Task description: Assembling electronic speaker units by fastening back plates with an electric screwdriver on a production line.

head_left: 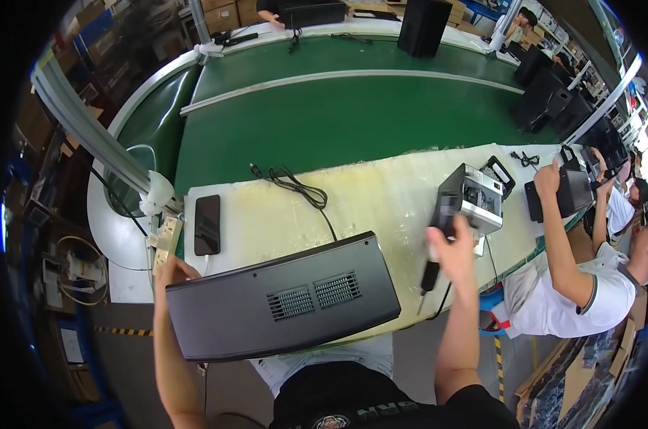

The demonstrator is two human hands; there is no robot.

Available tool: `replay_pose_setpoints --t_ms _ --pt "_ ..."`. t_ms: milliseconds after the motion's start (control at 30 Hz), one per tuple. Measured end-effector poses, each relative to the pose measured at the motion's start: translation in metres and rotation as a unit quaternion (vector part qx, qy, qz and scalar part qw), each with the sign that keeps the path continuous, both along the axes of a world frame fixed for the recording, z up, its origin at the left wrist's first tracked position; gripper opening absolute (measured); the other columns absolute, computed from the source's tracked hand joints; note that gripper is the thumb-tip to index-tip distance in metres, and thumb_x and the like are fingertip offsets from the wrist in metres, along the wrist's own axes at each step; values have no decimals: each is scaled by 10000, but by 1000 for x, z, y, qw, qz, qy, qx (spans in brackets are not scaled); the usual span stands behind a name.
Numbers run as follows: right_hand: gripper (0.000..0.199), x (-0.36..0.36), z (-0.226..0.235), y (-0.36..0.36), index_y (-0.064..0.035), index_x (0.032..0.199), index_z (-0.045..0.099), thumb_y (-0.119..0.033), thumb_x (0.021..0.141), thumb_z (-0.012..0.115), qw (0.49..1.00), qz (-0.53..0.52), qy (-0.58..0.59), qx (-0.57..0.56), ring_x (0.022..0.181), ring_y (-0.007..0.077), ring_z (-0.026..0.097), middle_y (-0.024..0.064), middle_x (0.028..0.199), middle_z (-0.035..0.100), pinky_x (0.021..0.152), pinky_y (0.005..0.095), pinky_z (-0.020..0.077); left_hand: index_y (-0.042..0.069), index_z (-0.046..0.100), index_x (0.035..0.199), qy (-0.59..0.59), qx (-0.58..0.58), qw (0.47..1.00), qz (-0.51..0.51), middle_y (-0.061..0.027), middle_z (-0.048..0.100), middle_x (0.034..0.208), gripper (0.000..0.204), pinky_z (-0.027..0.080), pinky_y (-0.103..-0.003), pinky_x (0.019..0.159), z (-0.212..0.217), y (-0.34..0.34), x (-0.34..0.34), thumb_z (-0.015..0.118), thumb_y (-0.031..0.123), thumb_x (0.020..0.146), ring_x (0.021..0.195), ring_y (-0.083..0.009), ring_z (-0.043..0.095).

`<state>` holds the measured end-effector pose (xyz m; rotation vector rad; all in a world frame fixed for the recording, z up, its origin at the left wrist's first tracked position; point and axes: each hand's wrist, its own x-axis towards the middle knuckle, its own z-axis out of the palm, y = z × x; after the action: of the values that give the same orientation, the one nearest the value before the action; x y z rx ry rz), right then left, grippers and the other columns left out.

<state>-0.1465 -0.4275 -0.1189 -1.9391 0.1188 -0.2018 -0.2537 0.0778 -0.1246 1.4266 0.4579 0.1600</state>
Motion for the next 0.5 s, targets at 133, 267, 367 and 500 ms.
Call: replay_pose_setpoints --t_ms 133,267,367,500 --pt "442 -30 43 -66 -43 1247 494 -176 849 634 972 -150 -147 101 796 129 578 43 961 582 670 265 489 13 568 702 -18 237 965 -114 -91 611 680 456 445 -268 671 63 -10 38 419 321 1004 671 -146 581" --pt "466 -24 73 -85 -2 1285 397 -147 877 570 867 -95 -382 307 811 203 611 116 1068 552 616 313 554 -32 594 829 -17 352 903 -248 -89 630 764 267 462 -276 694 108 -100 72 499 180 959 733 -151 600" --pt "256 -14 81 -114 26 1125 460 -78 906 544 890 -114 -395 196 647 195 605 121 747 587 521 306 509 -40 592 1062 -90 428 824 -359 -185 644 969 300 499 -336 806 115 -172 84 598 217 906 899 -277 648" --pt "180 9 94 -72 10 997 447 -44 890 583 892 -212 -394 69 543 146 554 92 745 568 509 303 502 -35 536 1189 -231 504 718 -420 -229 622 1042 463 509 -409 814 94 -220 100 627 300 882 954 -378 616"
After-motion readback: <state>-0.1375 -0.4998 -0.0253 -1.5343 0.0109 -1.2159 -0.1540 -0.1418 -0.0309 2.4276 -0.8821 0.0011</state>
